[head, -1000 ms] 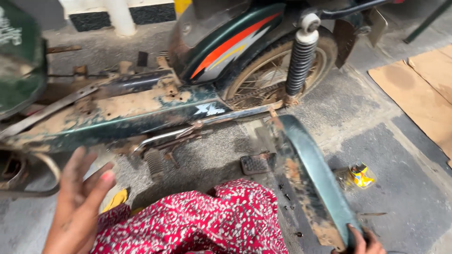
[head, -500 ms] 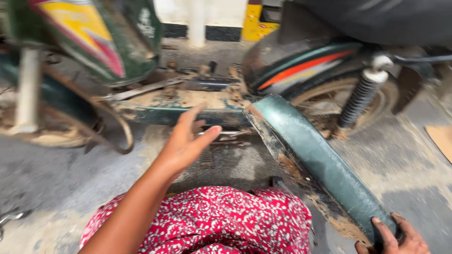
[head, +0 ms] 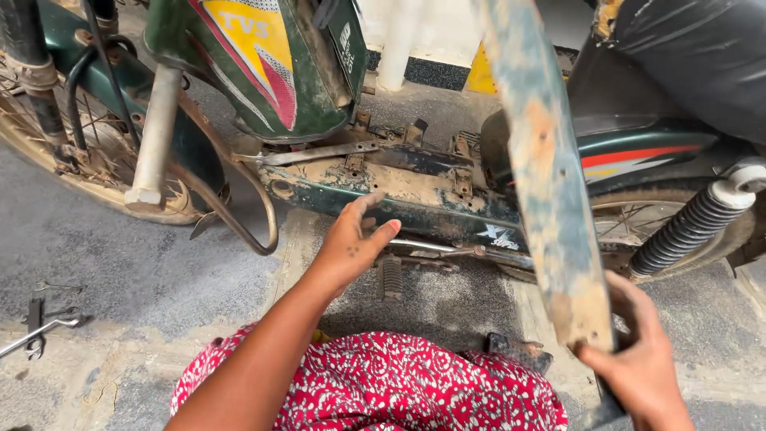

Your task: The person sits on the floor beside a green TVS motorcycle and removes body panels by hand. They detach a green side cover, lift off a metal floorboard panel, and work a black rubber footrest mat free from the floorboard, setting removed parts on the ground.

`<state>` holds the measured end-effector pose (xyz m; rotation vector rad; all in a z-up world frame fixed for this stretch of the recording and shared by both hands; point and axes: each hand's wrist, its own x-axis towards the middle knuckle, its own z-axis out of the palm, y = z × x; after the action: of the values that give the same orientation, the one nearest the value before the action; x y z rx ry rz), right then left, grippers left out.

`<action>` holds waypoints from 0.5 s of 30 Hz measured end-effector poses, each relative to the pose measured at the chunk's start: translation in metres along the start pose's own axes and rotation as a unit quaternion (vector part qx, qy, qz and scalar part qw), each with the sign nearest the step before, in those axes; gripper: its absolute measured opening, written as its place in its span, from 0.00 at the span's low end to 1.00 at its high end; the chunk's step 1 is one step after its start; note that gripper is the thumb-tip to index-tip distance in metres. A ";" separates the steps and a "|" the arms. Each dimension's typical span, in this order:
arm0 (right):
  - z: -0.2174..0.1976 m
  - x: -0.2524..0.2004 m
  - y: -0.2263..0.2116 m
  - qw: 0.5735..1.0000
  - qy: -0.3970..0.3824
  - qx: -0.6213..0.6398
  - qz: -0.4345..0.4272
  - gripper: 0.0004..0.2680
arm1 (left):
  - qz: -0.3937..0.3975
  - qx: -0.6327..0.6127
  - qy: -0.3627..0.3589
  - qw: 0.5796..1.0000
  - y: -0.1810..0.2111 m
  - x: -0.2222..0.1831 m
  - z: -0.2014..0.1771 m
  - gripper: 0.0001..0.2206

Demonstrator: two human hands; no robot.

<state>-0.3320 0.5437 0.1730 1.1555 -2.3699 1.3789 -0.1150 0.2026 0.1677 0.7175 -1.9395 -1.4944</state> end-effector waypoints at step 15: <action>0.075 0.086 -0.049 0.827 -0.209 0.450 0.263 0.29 | 0.069 0.073 0.095 0.990 -0.009 0.019 0.011 0.23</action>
<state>-0.3406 0.4243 0.2060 1.0537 -2.4378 2.9219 -0.1355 0.1942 0.1592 0.7441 -1.9242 -1.1671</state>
